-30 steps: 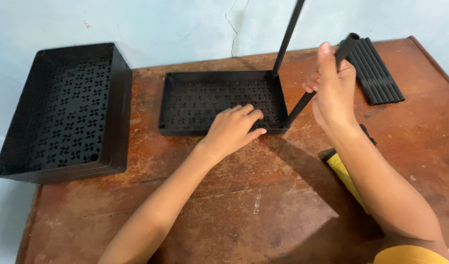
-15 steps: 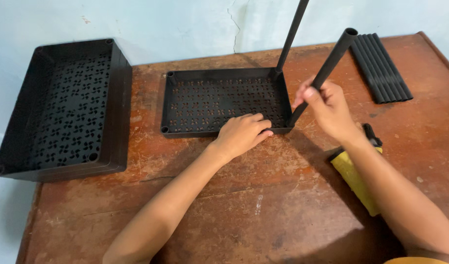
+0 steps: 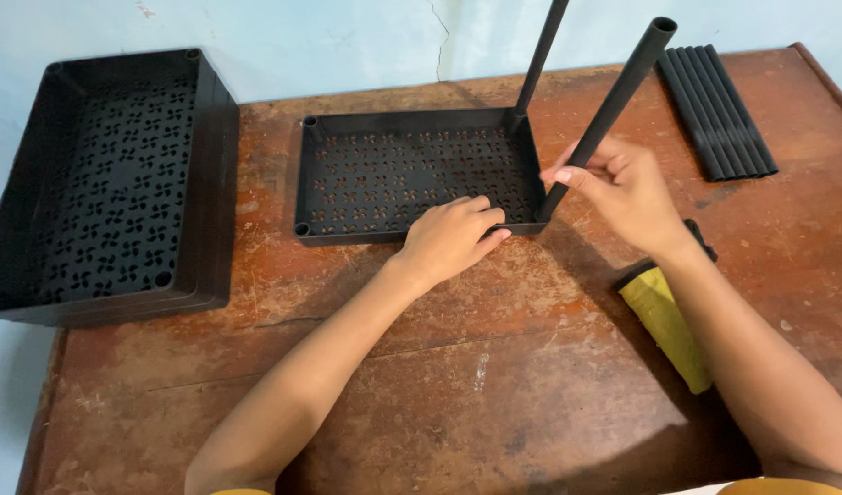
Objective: The person assembles a black plastic shelving unit by inserting vertical rods into corner holes of perforated trays and connecting horizontal bars. The person then stacks the trays and wipes one tray with a yellow cloth.
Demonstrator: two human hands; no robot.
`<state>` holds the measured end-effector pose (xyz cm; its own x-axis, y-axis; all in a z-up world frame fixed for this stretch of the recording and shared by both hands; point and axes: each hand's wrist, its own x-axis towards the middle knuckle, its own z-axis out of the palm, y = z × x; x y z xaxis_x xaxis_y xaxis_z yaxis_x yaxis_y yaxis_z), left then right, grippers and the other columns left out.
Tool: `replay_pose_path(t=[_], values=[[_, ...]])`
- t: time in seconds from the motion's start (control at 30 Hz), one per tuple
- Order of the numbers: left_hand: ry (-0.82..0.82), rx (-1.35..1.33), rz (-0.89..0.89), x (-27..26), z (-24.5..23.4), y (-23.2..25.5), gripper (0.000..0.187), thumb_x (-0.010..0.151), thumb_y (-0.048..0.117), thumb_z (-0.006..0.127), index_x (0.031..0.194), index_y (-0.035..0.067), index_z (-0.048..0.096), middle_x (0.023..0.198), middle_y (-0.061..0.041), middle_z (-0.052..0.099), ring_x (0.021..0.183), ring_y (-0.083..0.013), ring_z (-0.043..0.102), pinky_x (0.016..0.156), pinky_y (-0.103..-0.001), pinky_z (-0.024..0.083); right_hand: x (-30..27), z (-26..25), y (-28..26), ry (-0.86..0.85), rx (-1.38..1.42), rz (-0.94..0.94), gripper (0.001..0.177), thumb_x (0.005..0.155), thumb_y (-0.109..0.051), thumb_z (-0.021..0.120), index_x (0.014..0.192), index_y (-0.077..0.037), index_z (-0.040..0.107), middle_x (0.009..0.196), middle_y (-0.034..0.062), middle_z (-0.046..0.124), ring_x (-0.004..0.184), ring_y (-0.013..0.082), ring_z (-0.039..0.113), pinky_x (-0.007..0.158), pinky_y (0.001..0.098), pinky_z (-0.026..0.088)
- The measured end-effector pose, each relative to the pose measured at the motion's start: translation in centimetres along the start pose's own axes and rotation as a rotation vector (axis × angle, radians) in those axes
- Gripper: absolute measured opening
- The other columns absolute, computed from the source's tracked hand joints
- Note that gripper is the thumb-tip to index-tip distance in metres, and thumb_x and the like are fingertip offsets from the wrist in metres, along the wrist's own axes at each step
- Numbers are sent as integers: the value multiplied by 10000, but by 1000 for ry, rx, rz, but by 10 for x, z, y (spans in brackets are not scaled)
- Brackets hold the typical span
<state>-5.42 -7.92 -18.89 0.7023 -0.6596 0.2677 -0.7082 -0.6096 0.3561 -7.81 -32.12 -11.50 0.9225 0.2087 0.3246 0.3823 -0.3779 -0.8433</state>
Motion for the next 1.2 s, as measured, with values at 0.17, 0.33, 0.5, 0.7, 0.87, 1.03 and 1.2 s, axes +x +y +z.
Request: replay_pose_path(t=[0.17,0.33,0.5,0.7,0.87,1.03,1.2], values=[[121,116,61,5,8,2,397,924,417,661,1167,104,692,1207,-96,625,1188,-296,557,961,-470,484,-5,25,30,14,211,-44,179,1131,-207,464,1032,-72,529,874,11,635,872,131,674,893,320,584],[-25,181,8,21,8,2,684,864,565,690,1327,69,605,1335,-176,564,1259,-366,483,992,-536,402,-2,41,46,85,487,0,257,1157,-255,488,958,-98,446,793,-40,427,733,91,443,748,298,469],[-167,177,-40,38,7,4,883,840,698,665,1446,71,526,1461,-160,525,1412,-363,436,1139,-529,392,-1,51,43,191,511,38,324,1130,-254,539,868,-101,425,723,-38,411,669,76,400,652,275,408],[-219,53,-26,48,18,-6,859,839,772,554,1501,233,458,1607,-195,320,1499,-475,204,1154,-713,178,6,52,45,191,568,88,459,1129,-266,542,723,-100,406,636,-32,371,582,80,352,568,276,322],[-226,54,-29,49,20,-8,852,847,776,539,1505,240,462,1599,-204,343,1494,-492,215,1149,-719,197,14,53,49,225,678,138,503,1100,-277,570,667,-111,375,559,-13,339,484,117,312,487,306,262],[-216,65,-22,48,20,-8,853,859,793,513,1497,229,477,1597,-210,376,1497,-501,250,1152,-723,226,17,46,58,164,790,228,483,1078,-288,570,667,-115,382,562,-24,311,467,115,284,479,308,242],[-170,6,-43,48,21,-6,949,853,823,442,1587,230,340,1577,-226,383,1474,-515,273,1155,-721,243,19,39,60,60,824,233,510,1079,-290,583,646,-120,374,551,-33,298,461,112,266,472,309,226]])
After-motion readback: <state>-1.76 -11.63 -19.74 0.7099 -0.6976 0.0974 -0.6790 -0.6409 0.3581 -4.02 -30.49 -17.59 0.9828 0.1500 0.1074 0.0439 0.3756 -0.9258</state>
